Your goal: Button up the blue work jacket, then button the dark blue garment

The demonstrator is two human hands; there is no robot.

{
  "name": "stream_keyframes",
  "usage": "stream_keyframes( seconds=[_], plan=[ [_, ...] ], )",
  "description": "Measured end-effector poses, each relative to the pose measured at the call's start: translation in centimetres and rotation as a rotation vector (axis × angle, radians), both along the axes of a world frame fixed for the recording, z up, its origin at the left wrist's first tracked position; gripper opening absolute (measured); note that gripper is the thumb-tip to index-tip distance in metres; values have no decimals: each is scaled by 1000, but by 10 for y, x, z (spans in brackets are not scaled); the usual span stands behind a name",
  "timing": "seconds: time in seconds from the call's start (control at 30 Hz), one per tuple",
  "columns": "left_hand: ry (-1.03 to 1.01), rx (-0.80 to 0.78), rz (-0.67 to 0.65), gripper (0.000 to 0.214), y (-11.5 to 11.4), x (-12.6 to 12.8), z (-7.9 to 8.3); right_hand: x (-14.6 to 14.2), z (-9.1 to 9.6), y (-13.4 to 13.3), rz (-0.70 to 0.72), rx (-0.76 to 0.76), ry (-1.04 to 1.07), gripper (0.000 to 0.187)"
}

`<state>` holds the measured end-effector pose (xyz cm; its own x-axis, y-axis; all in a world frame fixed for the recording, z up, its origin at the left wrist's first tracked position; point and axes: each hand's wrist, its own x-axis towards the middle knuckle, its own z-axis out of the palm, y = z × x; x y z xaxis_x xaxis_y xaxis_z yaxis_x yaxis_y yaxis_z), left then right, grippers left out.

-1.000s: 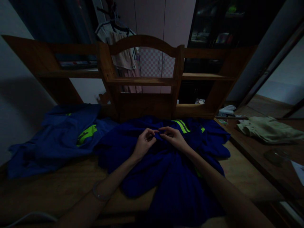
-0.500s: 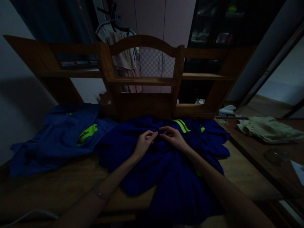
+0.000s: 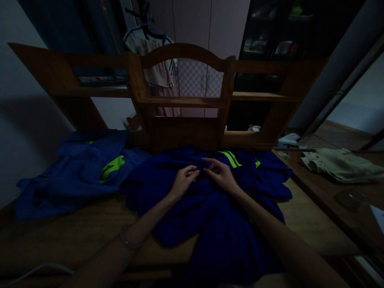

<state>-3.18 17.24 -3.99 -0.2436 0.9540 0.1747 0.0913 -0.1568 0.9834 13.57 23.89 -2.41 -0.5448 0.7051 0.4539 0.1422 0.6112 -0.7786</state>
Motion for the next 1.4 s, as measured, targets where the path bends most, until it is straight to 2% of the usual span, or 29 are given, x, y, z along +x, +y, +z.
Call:
stream_keyframes(
  seconds=[0.17,0.33,0.63,0.87,1.0,1.17,1.4],
  plan=[
    [-136,102,73,20,-11,1,14,-1,1,-7,-76,198,-20,28],
    [-198,90,35,19,-14,3,19,-3,3,-12,-62,312,-25,33],
    [-106,66,41,26,-16,8,22,-3,3,-14,-46,293,-60,29],
    [-43,50,65,35,-10,7,13,-3,-1,-10,-60,309,-65,24],
    [3,68,94,34,-8,7,10,-3,-1,-10,-71,322,-81,22],
    [90,116,139,31,-11,8,12,-3,2,-12,-118,343,-131,19],
    [49,92,148,32,-13,8,14,-3,5,-17,-175,322,-148,23]
  ],
)
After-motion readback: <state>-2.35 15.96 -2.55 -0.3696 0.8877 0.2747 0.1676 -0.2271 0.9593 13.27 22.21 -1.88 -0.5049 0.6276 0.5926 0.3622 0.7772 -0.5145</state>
